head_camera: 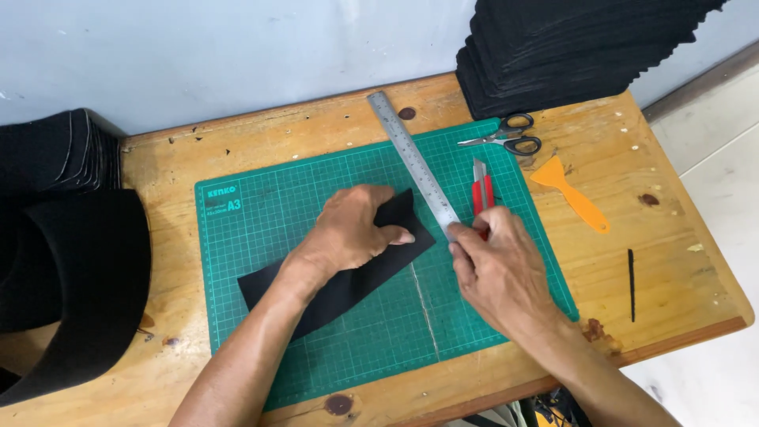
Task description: Measuring and cutting a piece of black material using a ruler, utility knife, and scissors
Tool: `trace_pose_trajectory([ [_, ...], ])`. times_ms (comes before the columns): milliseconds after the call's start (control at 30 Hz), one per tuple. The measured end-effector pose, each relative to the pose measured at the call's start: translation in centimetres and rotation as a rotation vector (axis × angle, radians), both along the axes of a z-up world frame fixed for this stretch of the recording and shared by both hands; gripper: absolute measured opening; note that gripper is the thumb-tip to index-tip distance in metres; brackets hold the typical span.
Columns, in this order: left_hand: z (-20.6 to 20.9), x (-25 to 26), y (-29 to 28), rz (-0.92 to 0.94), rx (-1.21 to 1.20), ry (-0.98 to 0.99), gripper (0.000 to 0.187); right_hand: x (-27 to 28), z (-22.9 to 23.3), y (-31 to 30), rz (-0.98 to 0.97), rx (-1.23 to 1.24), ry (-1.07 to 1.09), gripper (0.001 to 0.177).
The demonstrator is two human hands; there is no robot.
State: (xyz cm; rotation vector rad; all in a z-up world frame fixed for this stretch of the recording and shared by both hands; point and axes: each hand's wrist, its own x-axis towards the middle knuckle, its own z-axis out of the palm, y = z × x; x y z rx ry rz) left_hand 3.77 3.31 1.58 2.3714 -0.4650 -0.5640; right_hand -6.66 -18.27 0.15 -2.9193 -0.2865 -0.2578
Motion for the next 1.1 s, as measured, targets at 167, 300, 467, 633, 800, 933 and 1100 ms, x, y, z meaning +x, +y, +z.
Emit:
trace_pose_trajectory([
  [167, 4.6, 0.0, 2.1, 0.056, -0.24, 0.275, 0.015, 3.7, 0.3, -5.2, -0.038, 0.203, -0.016, 0.024],
  [300, 5.4, 0.7, 4.0, 0.034, -0.487, 0.372, 0.012, 8.9, 1.6, -11.5, -0.126, 0.024, -0.15, 0.03],
  [467, 6.1, 1.0, 5.5, 0.008, -0.53, 0.328, 0.014, 11.5, 0.5, -12.4, -0.156, 0.099, 0.062, 0.041],
  [633, 7.2, 1.3, 6.1, 0.022, -0.469, 0.363, 0.02, 12.3, -1.2, -13.2, -0.145, 0.086, 0.075, 0.032],
  [800, 7.1, 1.9, 7.0, 0.059, -0.426, 0.322, 0.014, 11.4, -0.6, -14.0, 0.059, 0.063, 0.019, 0.047],
  [933, 7.2, 1.9, 6.9, 0.098, -0.407, 0.356, 0.012, 10.9, -0.1, -13.5, 0.016, 0.078, 0.039, 0.037],
  [1100, 5.3, 2.3, 6.6, 0.096, -0.286, 0.306, 0.023, 10.6, 0.3, -12.8, -0.014, 0.04, -0.004, 0.03],
])
